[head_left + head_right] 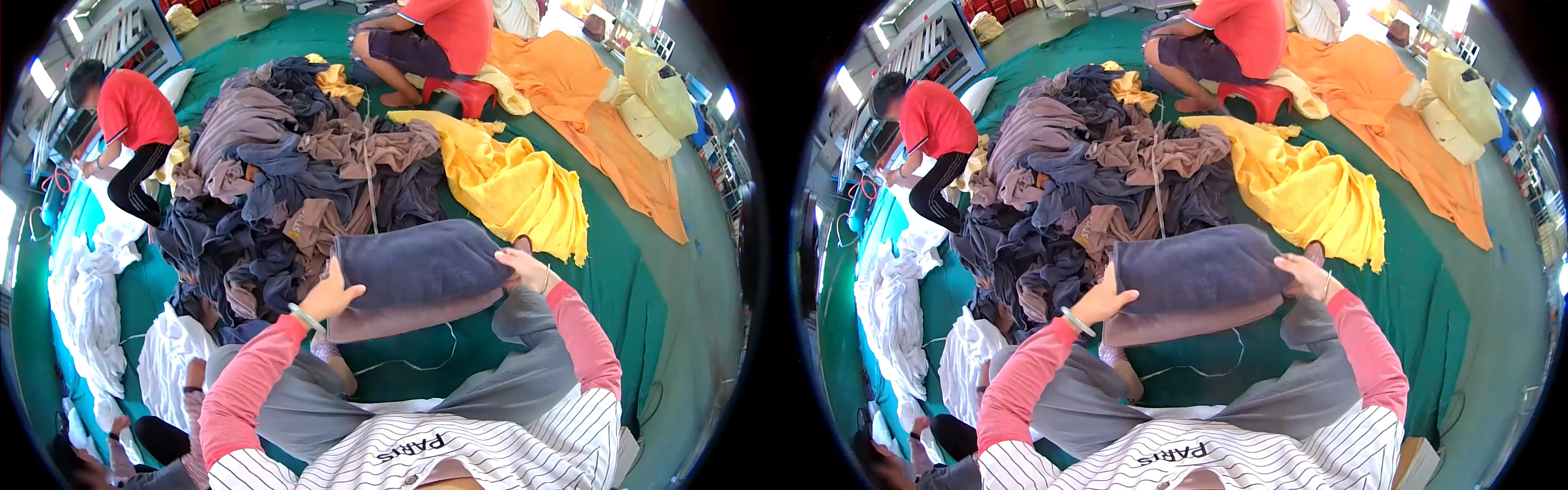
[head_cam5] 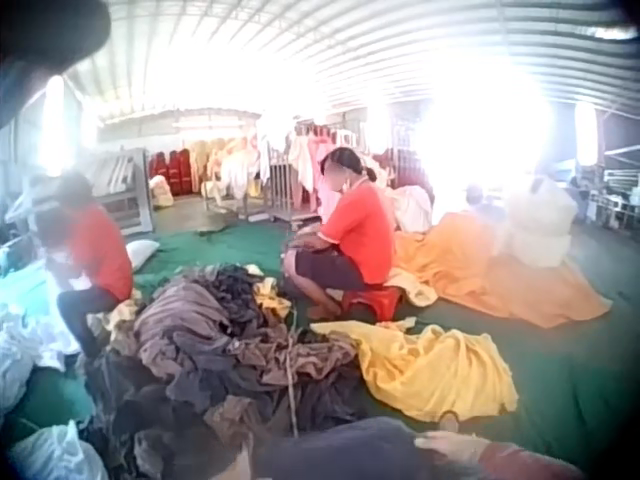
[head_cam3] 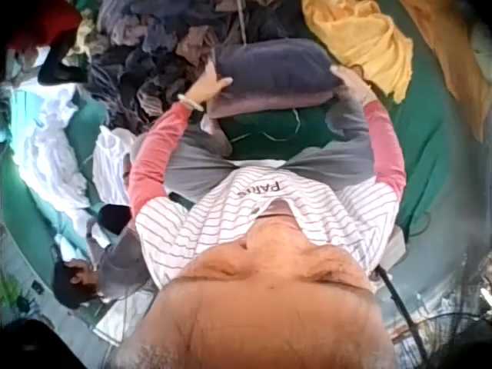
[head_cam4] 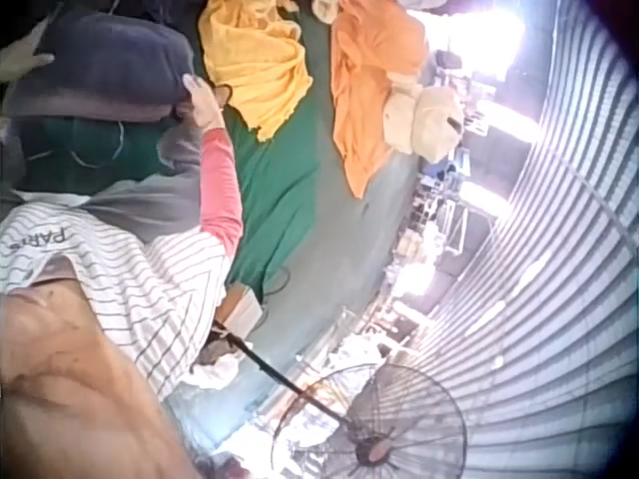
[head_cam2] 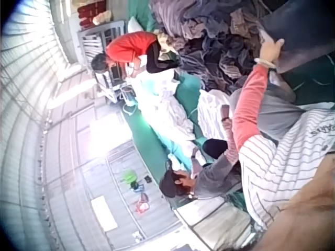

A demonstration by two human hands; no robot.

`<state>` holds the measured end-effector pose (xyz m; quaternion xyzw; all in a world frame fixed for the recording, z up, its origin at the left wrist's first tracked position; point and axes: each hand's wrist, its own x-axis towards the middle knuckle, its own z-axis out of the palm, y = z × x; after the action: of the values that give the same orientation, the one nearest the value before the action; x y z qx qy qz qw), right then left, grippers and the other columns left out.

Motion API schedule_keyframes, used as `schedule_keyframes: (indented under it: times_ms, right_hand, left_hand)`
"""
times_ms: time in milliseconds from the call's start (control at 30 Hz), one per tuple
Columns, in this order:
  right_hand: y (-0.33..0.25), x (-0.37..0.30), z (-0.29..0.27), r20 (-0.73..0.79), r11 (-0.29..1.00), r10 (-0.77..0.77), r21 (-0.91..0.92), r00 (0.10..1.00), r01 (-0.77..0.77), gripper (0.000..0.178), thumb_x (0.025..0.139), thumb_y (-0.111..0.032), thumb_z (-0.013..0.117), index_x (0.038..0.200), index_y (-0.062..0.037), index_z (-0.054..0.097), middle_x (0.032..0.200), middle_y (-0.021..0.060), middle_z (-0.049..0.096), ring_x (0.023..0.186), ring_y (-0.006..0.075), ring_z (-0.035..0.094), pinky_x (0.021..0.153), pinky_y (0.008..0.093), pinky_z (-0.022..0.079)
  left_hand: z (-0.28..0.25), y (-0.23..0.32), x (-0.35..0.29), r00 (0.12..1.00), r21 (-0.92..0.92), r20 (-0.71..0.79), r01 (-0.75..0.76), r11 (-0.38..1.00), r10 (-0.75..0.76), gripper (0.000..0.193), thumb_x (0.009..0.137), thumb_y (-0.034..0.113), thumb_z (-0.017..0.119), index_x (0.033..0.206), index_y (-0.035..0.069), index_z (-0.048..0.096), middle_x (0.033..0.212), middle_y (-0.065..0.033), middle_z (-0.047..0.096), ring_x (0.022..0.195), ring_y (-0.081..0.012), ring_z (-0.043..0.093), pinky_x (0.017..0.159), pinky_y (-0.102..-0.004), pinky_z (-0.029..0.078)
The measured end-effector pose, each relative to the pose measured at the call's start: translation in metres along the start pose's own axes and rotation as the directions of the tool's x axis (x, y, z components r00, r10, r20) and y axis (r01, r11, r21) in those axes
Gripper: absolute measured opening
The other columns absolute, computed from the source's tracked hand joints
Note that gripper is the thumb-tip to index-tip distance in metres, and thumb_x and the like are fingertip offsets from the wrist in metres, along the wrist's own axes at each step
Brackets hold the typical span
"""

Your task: The person folds fabric items from a pile, placing each folded piece onto a stack on their lap.

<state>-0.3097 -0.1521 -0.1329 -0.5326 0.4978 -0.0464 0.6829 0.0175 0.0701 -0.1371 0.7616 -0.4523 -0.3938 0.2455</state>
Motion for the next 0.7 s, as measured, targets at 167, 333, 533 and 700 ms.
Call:
schedule_keyframes:
  times_ms: [167,333,533,700]
  right_hand:
    - [0.003,-0.001,-0.008,-0.123,0.95,-0.281,0.103,0.952,0.294,0.039,0.082,-0.012,0.056,0.12,-0.0068,0.048,0.075,-0.0034,0.051,0.064,0.0046,0.045,0.052,0.0151,0.033]
    - [-0.034,-0.029,0.009,-0.193,0.816,-0.52,0.177,0.832,0.551,0.039,0.08,-0.006,0.055,0.12,-0.0068,0.05,0.083,-0.0015,0.052,0.07,0.0057,0.048,0.056,0.0185,0.037]
    - [0.021,-0.028,0.002,0.195,0.491,-0.525,-0.725,0.829,0.482,0.03,0.07,-0.012,0.067,0.099,-0.008,0.058,0.098,0.0091,0.051,0.086,0.0212,0.051,0.074,0.0315,0.043]
    - [0.001,-0.026,0.054,0.172,0.086,-0.826,-0.902,0.536,0.423,0.049,0.07,-0.026,0.068,0.114,-0.012,0.051,0.118,0.0149,0.043,0.113,0.0322,0.04,0.094,0.0429,0.033]
  left_hand:
    - [0.008,0.004,0.018,0.895,-0.251,-0.236,-0.433,0.866,0.38,0.07,0.075,0.001,0.052,0.137,-0.002,0.018,0.138,-0.0216,0.029,0.126,-0.0261,0.033,0.104,-0.0297,0.022]
    - [-0.049,0.055,-0.022,0.873,-0.275,-0.194,-0.486,0.829,0.447,0.045,0.075,-0.002,0.049,0.119,0.0,0.049,0.119,-0.0087,0.052,0.11,-0.0169,0.046,0.096,-0.0265,0.033]
    - [-0.033,0.015,-0.077,0.979,0.437,0.073,-0.201,0.877,0.188,0.038,0.071,0.025,0.066,0.105,0.011,0.06,0.091,-0.0122,0.053,0.084,-0.0248,0.053,0.074,-0.035,0.042]
    - [0.009,0.035,-0.063,0.91,0.712,-0.11,-0.209,0.671,0.4,0.074,0.067,0.049,0.066,0.129,0.016,0.04,0.129,-0.0169,0.037,0.122,-0.0342,0.033,0.095,-0.0531,0.029]
